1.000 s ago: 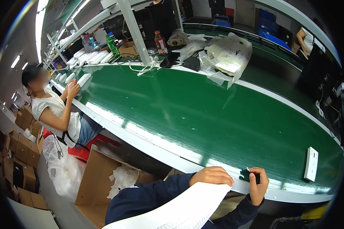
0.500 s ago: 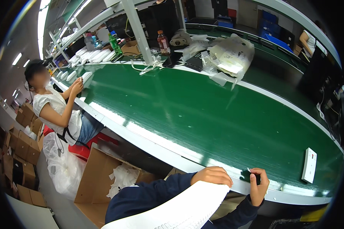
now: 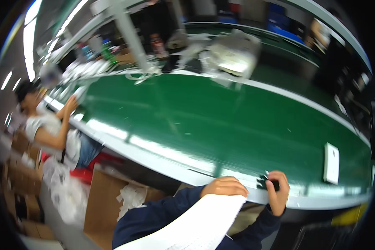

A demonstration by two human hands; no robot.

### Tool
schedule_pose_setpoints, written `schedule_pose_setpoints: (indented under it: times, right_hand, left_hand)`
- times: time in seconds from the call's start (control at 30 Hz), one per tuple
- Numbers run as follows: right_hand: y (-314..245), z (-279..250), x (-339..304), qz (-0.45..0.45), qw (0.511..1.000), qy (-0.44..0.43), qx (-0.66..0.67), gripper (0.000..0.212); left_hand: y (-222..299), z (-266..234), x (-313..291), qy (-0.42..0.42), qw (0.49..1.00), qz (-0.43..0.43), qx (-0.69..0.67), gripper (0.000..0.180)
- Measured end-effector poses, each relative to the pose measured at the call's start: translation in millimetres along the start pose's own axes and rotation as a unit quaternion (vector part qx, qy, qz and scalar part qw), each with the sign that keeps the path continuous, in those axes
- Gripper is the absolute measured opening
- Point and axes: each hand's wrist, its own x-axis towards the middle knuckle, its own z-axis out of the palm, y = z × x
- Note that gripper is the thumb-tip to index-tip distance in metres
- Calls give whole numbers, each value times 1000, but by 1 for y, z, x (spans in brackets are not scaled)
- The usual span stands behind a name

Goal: The person peels small adhesive pads from backing strips by hand and attaches them onto white electronic devices on a conveyor belt.

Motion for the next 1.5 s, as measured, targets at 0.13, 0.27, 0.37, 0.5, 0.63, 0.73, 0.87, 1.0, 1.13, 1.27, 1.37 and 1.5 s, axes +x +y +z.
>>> schedule_pose_setpoints:
  times: [0.13, 0.27, 0.37, 0.5, 0.63, 0.73, 0.87, 1.0, 1.13, 1.27, 1.37, 1.5]
  right_hand:
    - [2, 3, 9, 23, 1000, -6, 3, 14]
    - [6, 2, 6, 22, 998, -50, 38, 14]
    - [7, -1, 1, 29, 998, -35, 37, 12]
    - [5, -5, -3, 22, 998, -36, 37, 11]
    - [7, -5, -3, 12, 999, -35, 34, 12]
    - [8, -4, 2, 9, 999, -44, 17, 13]
    - [11, 6, 2, 35, 998, -32, 48, 21]
    - [5, -1, -4, 48, 998, -11, 31, 26]
    - [6, -5, -12, 54, 998, 6, 25, 26]
    - [9, 2, -8, 39, 999, -25, 25, 23]
    - [11, 1, -6, 33, 999, -33, 19, 22]
    - [8, 0, -6, 42, 998, -32, 19, 21]
  left_hand:
    - [2, -4, -1, -7, 999, -31, 37, 35]
    - [8, -1, 2, -4, 995, -77, 61, 37]
    - [16, 3, 10, -11, 994, -93, 49, 36]
    - [19, 5, 14, -11, 994, -90, 57, 36]
    - [14, 7, 10, -11, 995, -76, 56, 40]
    - [10, 6, 10, -7, 995, -76, 57, 41]
    - [9, -2, 4, 14, 995, -57, 76, 40]
    - [7, 0, 2, 12, 999, -24, 40, 32]
    - [10, -2, 3, 0, 999, -36, -33, 21]
    - [7, 2, -6, 22, 999, -36, -13, 19]
    - [6, 3, -6, 30, 999, -34, -5, 18]
    - [5, 2, -3, 30, 999, -31, -9, 18]
